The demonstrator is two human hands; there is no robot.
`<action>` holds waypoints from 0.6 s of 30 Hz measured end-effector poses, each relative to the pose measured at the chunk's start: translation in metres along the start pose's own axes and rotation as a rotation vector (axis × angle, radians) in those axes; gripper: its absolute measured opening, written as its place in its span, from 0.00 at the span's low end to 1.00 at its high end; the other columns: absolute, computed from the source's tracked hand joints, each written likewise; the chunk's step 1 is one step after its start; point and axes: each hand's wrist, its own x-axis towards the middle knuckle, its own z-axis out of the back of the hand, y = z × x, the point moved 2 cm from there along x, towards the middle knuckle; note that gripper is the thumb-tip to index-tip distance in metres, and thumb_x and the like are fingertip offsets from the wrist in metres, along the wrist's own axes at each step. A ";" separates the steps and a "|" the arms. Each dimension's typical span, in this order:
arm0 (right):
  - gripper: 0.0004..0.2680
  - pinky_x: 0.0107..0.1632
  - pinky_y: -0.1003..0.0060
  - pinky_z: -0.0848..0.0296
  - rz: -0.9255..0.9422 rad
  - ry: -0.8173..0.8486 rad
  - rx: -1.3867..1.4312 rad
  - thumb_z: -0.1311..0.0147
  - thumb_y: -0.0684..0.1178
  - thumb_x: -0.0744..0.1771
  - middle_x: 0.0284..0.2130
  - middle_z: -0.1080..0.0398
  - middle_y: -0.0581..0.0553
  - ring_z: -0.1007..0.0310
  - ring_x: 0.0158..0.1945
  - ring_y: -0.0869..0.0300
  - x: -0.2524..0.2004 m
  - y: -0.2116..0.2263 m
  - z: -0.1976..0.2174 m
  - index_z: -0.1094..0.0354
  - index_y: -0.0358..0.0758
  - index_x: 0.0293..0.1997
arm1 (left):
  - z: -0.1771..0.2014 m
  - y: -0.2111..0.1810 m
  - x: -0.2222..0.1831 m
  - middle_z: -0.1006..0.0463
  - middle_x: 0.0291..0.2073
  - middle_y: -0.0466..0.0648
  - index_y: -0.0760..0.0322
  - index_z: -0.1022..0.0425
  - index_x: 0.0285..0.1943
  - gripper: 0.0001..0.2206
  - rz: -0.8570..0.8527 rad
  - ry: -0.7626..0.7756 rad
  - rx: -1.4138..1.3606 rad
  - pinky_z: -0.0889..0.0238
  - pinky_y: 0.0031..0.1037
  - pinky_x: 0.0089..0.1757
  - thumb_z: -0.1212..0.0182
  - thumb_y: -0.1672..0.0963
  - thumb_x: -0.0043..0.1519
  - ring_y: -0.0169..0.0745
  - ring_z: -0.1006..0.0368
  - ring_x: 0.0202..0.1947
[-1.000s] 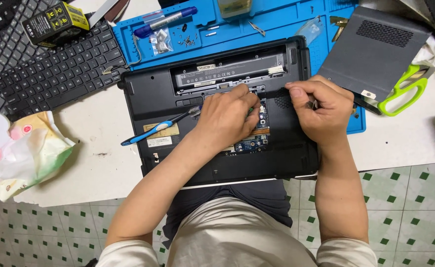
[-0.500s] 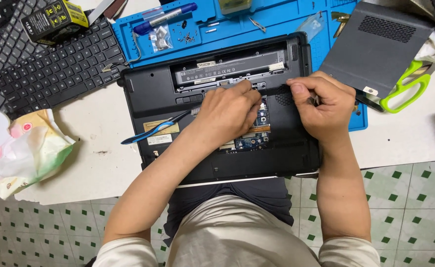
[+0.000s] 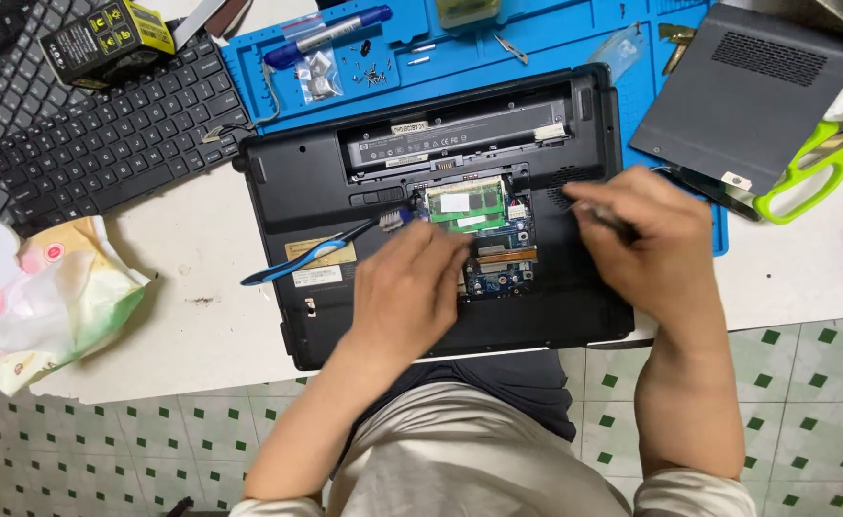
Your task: The person is performing maintenance on a laptop, including reseating the RAM module, cleaning the battery area with a brush, and reinstalling the battery.
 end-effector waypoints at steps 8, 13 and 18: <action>0.15 0.29 0.65 0.43 -0.188 0.182 -0.163 0.50 0.36 0.68 0.24 0.35 0.51 0.40 0.24 0.61 -0.010 0.013 -0.015 0.25 0.39 0.60 | -0.010 -0.010 -0.016 0.27 0.33 0.49 0.69 0.21 0.45 0.03 -0.112 -0.121 0.090 0.38 0.30 0.30 0.38 0.63 0.65 0.46 0.35 0.31; 0.14 0.28 0.66 0.39 -0.326 0.203 -0.097 0.51 0.39 0.69 0.35 0.20 0.47 0.38 0.21 0.65 -0.002 0.026 -0.022 0.26 0.40 0.61 | -0.016 -0.002 -0.016 0.27 0.33 0.48 0.67 0.20 0.45 0.05 -0.175 -0.213 0.099 0.39 0.29 0.30 0.41 0.63 0.65 0.46 0.35 0.30; 0.16 0.25 0.69 0.49 -0.733 0.245 0.157 0.54 0.45 0.71 0.19 0.40 0.54 0.49 0.24 0.68 -0.002 0.032 -0.028 0.30 0.43 0.68 | -0.019 0.003 -0.017 0.24 0.33 0.48 0.65 0.21 0.46 0.05 -0.195 -0.292 0.055 0.36 0.30 0.33 0.42 0.61 0.65 0.48 0.30 0.33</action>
